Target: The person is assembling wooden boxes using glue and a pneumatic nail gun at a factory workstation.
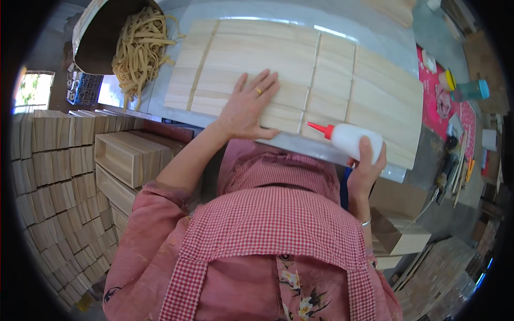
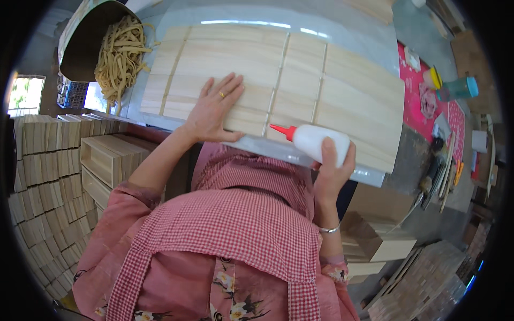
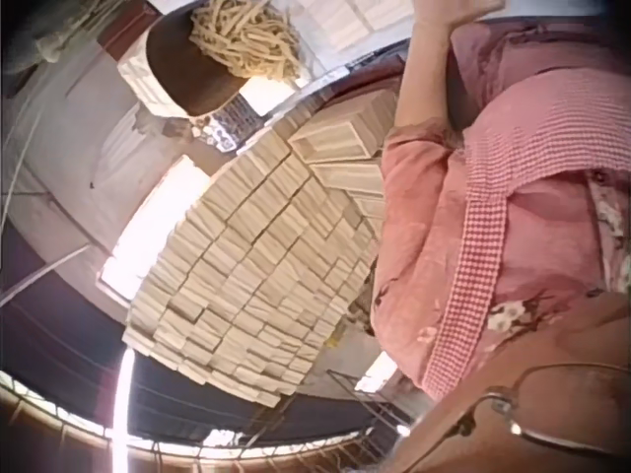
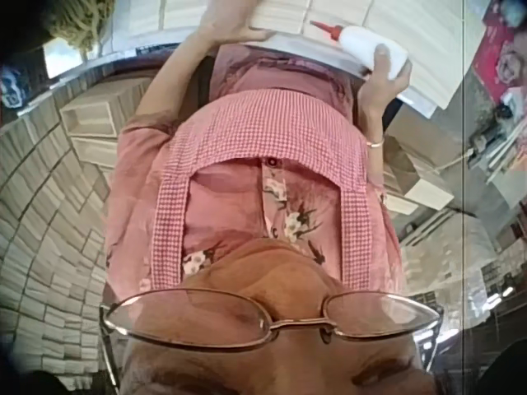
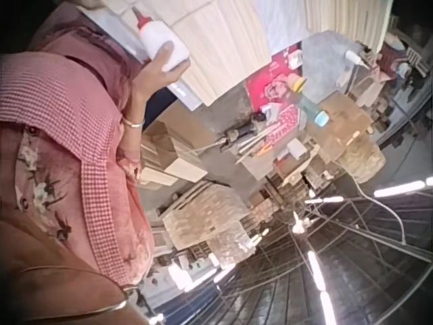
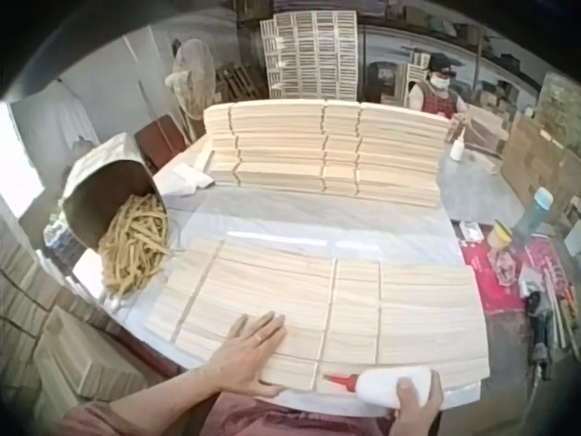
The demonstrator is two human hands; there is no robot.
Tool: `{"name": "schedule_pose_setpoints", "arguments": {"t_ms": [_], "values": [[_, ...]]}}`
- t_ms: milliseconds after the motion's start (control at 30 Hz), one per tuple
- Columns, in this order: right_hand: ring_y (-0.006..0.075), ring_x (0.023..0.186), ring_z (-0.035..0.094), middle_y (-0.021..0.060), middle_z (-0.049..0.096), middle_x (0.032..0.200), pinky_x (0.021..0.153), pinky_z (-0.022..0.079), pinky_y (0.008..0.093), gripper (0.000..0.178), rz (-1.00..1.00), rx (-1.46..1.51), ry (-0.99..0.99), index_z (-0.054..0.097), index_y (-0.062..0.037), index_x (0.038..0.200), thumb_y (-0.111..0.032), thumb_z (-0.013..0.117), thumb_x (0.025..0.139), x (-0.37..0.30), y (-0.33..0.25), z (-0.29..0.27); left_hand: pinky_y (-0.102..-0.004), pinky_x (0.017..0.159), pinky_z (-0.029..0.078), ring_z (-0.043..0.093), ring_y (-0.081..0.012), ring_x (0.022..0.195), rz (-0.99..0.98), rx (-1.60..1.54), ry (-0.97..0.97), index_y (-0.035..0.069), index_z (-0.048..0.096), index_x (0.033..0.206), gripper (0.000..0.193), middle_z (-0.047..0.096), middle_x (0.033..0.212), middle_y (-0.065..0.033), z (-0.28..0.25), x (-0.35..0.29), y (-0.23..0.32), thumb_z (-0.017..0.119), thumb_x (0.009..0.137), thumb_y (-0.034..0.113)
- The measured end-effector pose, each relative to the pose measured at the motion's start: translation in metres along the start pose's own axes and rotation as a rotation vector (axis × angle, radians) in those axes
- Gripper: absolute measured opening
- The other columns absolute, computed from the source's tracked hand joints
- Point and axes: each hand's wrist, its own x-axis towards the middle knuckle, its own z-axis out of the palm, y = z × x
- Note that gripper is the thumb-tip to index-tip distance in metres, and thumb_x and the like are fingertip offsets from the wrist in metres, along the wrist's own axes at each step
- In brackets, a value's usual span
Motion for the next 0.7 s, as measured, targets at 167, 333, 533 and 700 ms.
{"name": "schedule_pose_setpoints", "arguments": {"t_ms": [167, 333, 533, 700], "values": [[0.013, 0.059, 0.051, 0.0098, 0.06, 0.089, 0.048, 0.043, 0.0243, 0.031, -0.107, 0.113, 0.044, 0.054, 0.0009, 0.11, -0.027, 0.063, 0.099, 0.03, -0.015, 0.011, -0.0569, 0.124, 0.014, 0.025, -0.0302, 0.154, 0.033, -0.035, -0.005, 0.003, 0.041, 0.151, 0.102, 0.032, 0.164, -0.0143, -0.004, 0.012, -0.002, 0.071, 0.07, 0.058], [0.013, 0.059, 0.051, 0.0094, 0.06, 0.088, 0.049, 0.043, 0.0242, 0.03, -0.164, 0.181, 0.031, 0.053, 0.0, 0.109, -0.028, 0.061, 0.099, 0.053, -0.034, 0.048, -0.0566, 0.124, 0.014, 0.025, -0.0311, 0.153, 0.051, -0.021, 0.032, 0.001, 0.043, 0.148, 0.101, 0.033, 0.162, -0.0168, 0.003, 0.031, -0.018, 0.068, 0.072, 0.062], [0.0127, 0.058, 0.053, 0.0102, 0.06, 0.088, 0.051, 0.045, 0.0235, 0.034, -0.219, 0.264, -0.03, 0.053, 0.0, 0.11, -0.03, 0.064, 0.098, 0.085, -0.059, 0.126, -0.0562, 0.124, 0.015, 0.024, -0.0319, 0.154, 0.028, -0.068, 0.035, -0.001, 0.043, 0.148, 0.101, 0.033, 0.162, -0.0184, 0.008, 0.067, -0.023, 0.069, 0.073, 0.061], [0.0125, 0.055, 0.057, 0.0115, 0.061, 0.086, 0.049, 0.046, 0.0231, 0.046, -0.188, 0.199, -0.093, 0.053, 0.0025, 0.113, -0.038, 0.068, 0.096, 0.124, -0.056, 0.223, -0.0573, 0.123, 0.016, 0.024, -0.0351, 0.153, -0.066, -0.1, 0.142, -0.001, 0.043, 0.148, 0.094, 0.033, 0.162, -0.0186, -0.011, 0.04, -0.034, 0.068, 0.08, 0.059]]}}
